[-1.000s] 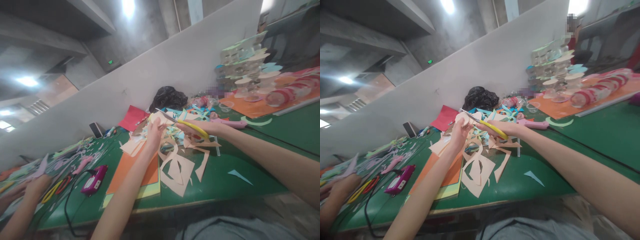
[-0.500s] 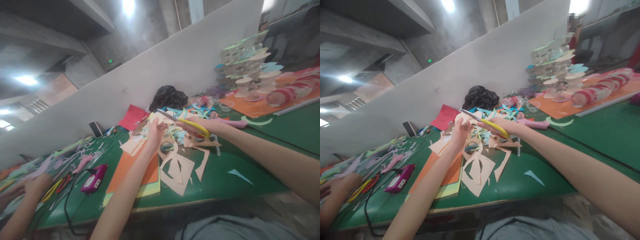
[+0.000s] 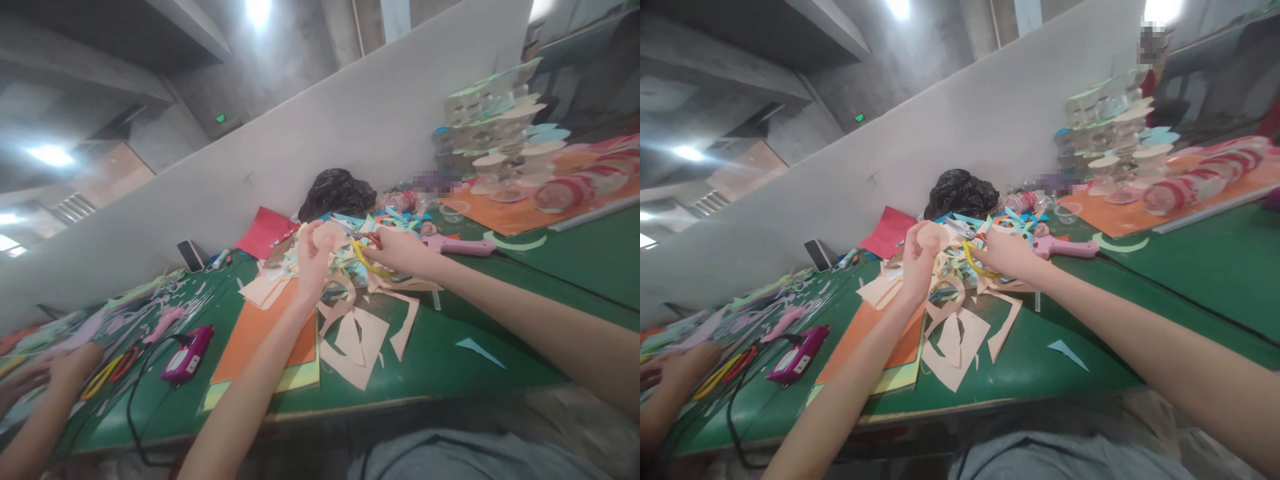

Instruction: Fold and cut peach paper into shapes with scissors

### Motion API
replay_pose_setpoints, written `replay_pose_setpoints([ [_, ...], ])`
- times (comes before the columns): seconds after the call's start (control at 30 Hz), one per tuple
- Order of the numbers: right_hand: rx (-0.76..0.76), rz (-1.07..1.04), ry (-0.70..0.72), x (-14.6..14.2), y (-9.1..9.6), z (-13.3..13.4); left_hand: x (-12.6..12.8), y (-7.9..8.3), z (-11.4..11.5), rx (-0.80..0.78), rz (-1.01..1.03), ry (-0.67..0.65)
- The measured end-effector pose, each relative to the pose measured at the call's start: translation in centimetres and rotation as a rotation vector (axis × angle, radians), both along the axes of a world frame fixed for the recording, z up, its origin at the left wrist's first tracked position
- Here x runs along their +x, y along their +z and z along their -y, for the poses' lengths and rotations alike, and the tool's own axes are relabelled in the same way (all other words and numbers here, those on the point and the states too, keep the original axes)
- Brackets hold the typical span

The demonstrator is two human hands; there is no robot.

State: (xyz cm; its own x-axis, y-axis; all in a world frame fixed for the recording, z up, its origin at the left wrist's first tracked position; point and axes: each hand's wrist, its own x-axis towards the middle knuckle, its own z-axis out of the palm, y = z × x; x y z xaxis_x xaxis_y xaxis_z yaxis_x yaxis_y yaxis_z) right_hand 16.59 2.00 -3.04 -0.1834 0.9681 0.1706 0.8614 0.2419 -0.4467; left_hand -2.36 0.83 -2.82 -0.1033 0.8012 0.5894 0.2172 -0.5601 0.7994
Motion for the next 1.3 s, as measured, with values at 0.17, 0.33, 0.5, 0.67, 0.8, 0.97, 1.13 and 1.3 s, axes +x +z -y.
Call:
replay_pose_setpoints([
  [0.17, 0.038, 0.163, 0.093, -0.1, -0.6, 0.5, 0.9, -0.5, 0.7, -0.066, 0.028, -0.072],
  [0.33, 0.084, -0.094, 0.178, 0.0, -0.4, -0.1, 1.5, -0.6, 1.3, -0.149, 0.058, -0.075],
  [0.5, -0.341, -0.751, 0.369, -1.2, 0.2, -0.4, 1.4, -0.6, 1.3, -0.181, 0.023, -0.080],
  [0.67, -0.267, -0.750, 0.382, -1.2, 0.0, 0.1, 1.1, -1.1, 1.0, -0.197, -0.046, -0.080],
  [0.8, -0.101, -0.632, 0.374, -0.5, 0.0, 0.2, 1.2, -1.2, 1.0, -0.193, -0.061, -0.121],
  [0.97, -0.086, -0.658, 0.393, -0.4, 0.1, -0.1, 1.3, -0.9, 1.1, -0.230, 0.015, -0.142],
  [1.13, -0.042, -0.591, 0.379, 0.0, -0.1, 0.0, 1.4, -0.9, 1.1, -0.241, 0.061, -0.138],
  [1.3, -0.102, -0.727, 0.328, -0.2, 0.1, 0.3, 1.6, -1.3, 1.3, -0.270, 0.111, -0.121],
])
